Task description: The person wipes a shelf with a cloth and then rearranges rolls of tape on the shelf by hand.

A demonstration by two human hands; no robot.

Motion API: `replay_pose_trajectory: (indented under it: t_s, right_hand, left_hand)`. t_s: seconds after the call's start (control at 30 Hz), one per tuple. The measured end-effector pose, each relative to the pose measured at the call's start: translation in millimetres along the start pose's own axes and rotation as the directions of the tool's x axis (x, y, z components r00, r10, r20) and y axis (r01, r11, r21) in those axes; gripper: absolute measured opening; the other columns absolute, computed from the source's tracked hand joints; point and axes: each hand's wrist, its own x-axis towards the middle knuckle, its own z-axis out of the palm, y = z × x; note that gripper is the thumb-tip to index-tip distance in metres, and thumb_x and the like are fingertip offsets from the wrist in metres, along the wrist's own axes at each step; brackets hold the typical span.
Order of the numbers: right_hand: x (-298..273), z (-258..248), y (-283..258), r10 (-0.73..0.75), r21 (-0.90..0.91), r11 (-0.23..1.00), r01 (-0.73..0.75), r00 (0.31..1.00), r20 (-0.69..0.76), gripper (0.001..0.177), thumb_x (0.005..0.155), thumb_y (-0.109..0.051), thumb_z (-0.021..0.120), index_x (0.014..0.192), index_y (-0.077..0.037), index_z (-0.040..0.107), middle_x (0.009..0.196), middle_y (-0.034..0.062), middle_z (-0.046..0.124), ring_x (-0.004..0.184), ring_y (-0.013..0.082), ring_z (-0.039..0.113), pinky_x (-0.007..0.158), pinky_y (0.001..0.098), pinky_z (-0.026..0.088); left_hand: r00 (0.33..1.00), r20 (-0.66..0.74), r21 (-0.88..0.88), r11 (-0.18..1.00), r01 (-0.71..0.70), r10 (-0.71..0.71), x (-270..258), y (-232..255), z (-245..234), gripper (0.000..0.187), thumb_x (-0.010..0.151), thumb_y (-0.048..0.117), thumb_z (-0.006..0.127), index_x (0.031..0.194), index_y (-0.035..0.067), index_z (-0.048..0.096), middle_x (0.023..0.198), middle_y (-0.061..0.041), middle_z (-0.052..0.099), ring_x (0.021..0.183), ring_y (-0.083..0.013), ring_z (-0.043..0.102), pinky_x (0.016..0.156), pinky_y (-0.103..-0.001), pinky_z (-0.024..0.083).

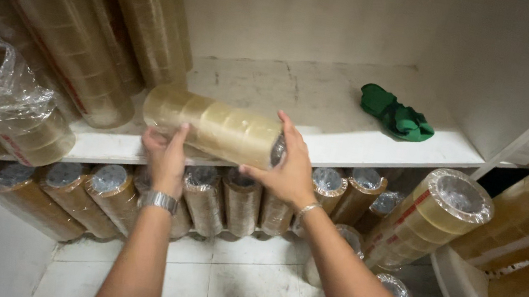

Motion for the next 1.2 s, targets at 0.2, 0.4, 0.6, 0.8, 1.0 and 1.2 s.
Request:
replay_pose_trajectory:
  t_s: [0.2, 0.4, 0.6, 0.8, 1.0, 1.2]
  right_hand:
    - [14.2, -9.8, 29.7, 0.209, -0.119, 0.972, -0.201, 0.976, 0.066, 0.126, 0.049, -0.033, 0.102, 0.158, -0.034, 0.037, 0.154, 0.0117, 0.05, 0.147, 0.0326, 0.043, 0.123, 0.0489, 0.033]
    - [21.0, -15.4, 27.3, 0.302, -0.03, 0.953, -0.301, 0.945, 0.127, 0.132, 0.059, -0.024, 0.101, 0.164, -0.038, 0.024, 0.156, 0.0166, 0.048, 0.145, 0.0394, 0.044, 0.121, 0.0553, 0.035]
    - [36.8, 5.5, 84.2, 0.24, 0.136, 0.966, -0.221, 0.959, -0.148, 0.08, 0.066, -0.014, 0.097, 0.138, -0.01, 0.061, 0.127, 0.0156, 0.071, 0.112, 0.0362, 0.071, 0.097, 0.0446, 0.059]
    - [30.4, 8.3, 51.9, 0.28, 0.216, 0.945, -0.244, 0.947, -0.155, 0.065, 0.084, -0.007, 0.082, 0.143, -0.011, 0.056, 0.133, 0.0147, 0.068, 0.125, 0.0305, 0.064, 0.105, 0.0411, 0.053]
    - [36.8, 1.3, 80.8, 0.439, -0.021, 0.893, -0.449, 0.882, -0.172, 0.076, 0.091, -0.079, 0.062, 0.122, -0.011, 0.072, 0.118, 0.0141, 0.074, 0.123, 0.033, 0.064, 0.106, 0.0496, 0.049]
    - [21.2, 2.0, 22.4, 0.546, -0.008, 0.832, -0.554, 0.822, -0.159, 0.084, 0.079, -0.079, 0.07, 0.129, -0.012, 0.07, 0.125, 0.0155, 0.072, 0.126, 0.0377, 0.062, 0.109, 0.0517, 0.047]
  left_hand:
    - [0.966, -0.073, 0.436, 0.879, -0.194, 0.249, 37.2, 20.2, -14.0, 0.089, 0.087, 0.052, 0.082, 0.154, 0.009, 0.041, 0.151, -0.023, 0.047, 0.141, -0.0391, 0.046, 0.118, -0.054, 0.035]
    - [0.976, -0.008, 0.361, 0.911, -0.199, 0.216, 50.8, 6.3, -11.9, 0.072, 0.089, 0.052, 0.08, 0.141, 0.008, 0.057, 0.138, -0.017, 0.061, 0.135, -0.0346, 0.053, 0.112, -0.05, 0.042]
    - [0.949, -0.134, 0.505, 0.843, -0.184, 0.287, 28.4, -6.5, -7.9, 0.081, 0.084, 0.052, 0.079, 0.137, -0.004, 0.056, 0.132, -0.029, 0.061, 0.131, -0.0466, 0.054, 0.112, -0.056, 0.04]
    - [0.929, -0.089, 0.494, 0.826, -0.271, 0.358, 18.2, -9.7, -19.6, 0.062, 0.073, 0.066, 0.085, 0.1, 0.013, 0.072, 0.097, -0.014, 0.074, 0.106, -0.0376, 0.071, 0.088, -0.047, 0.054]
    - [0.986, 0.072, 0.494, 0.853, -0.169, 0.153, 6.2, 34.1, -29.0, 0.083, 0.095, 0.075, 0.052, 0.125, -0.001, 0.068, 0.122, -0.026, 0.069, 0.129, -0.0423, 0.058, 0.109, -0.051, 0.043]
    - [0.989, 0.142, 0.36, 0.93, -0.078, 0.028, 18.1, 29.9, -31.2, 0.048, 0.086, 0.037, 0.064, 0.109, -0.005, 0.071, 0.109, -0.028, 0.067, 0.109, -0.0343, 0.062, 0.097, -0.054, 0.043]
